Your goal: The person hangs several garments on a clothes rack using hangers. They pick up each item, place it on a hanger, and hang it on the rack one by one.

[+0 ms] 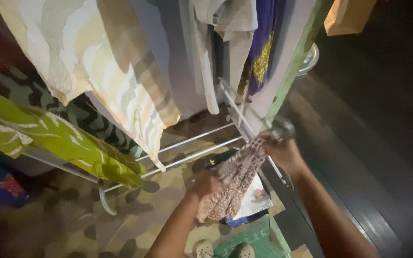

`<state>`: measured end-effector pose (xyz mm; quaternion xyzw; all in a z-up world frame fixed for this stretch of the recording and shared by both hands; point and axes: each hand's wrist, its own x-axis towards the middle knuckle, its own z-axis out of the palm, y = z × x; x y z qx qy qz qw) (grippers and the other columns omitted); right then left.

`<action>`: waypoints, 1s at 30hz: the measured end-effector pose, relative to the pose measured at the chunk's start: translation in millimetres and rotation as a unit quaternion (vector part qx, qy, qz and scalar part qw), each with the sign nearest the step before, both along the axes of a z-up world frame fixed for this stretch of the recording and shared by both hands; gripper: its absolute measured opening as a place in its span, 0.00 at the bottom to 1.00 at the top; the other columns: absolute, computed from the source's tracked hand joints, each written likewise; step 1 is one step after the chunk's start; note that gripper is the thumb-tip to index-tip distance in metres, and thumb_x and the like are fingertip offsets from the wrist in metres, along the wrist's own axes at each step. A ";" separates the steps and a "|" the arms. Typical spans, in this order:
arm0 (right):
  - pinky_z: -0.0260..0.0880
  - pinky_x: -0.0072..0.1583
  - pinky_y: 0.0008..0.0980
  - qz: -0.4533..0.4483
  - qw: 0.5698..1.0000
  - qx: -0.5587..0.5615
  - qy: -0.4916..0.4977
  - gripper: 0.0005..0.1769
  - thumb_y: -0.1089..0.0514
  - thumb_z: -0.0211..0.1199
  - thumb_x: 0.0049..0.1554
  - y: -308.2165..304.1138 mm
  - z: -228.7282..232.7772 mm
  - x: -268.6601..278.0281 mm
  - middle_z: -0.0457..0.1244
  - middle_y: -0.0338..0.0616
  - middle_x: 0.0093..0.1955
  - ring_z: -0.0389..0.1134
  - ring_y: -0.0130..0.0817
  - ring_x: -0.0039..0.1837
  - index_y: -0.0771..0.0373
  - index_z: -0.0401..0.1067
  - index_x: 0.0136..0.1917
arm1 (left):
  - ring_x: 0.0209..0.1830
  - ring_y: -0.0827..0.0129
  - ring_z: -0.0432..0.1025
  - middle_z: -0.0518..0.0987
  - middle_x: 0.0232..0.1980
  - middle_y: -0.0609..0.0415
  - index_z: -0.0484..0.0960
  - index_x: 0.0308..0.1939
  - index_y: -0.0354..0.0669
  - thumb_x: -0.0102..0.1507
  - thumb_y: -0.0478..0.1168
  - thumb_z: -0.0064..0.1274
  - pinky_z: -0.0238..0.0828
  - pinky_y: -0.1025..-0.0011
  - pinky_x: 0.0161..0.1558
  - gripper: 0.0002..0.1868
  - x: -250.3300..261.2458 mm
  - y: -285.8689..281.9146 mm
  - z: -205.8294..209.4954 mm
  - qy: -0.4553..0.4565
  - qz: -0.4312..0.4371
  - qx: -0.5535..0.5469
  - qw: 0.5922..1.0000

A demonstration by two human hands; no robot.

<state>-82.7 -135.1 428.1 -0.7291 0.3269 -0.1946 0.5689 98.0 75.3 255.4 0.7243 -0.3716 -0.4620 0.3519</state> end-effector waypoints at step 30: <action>0.67 0.39 0.40 -0.190 0.961 0.126 0.154 0.15 0.57 0.57 0.66 20.4 -173.8 -63.4 0.70 0.59 0.49 0.67 0.39 0.41 0.66 0.77 0.61 | 0.36 0.62 0.78 0.83 0.40 0.49 0.81 0.44 0.39 0.70 0.40 0.53 0.80 0.59 0.40 0.07 36.3 -138.3 -85.2 0.563 0.329 -0.169 0.739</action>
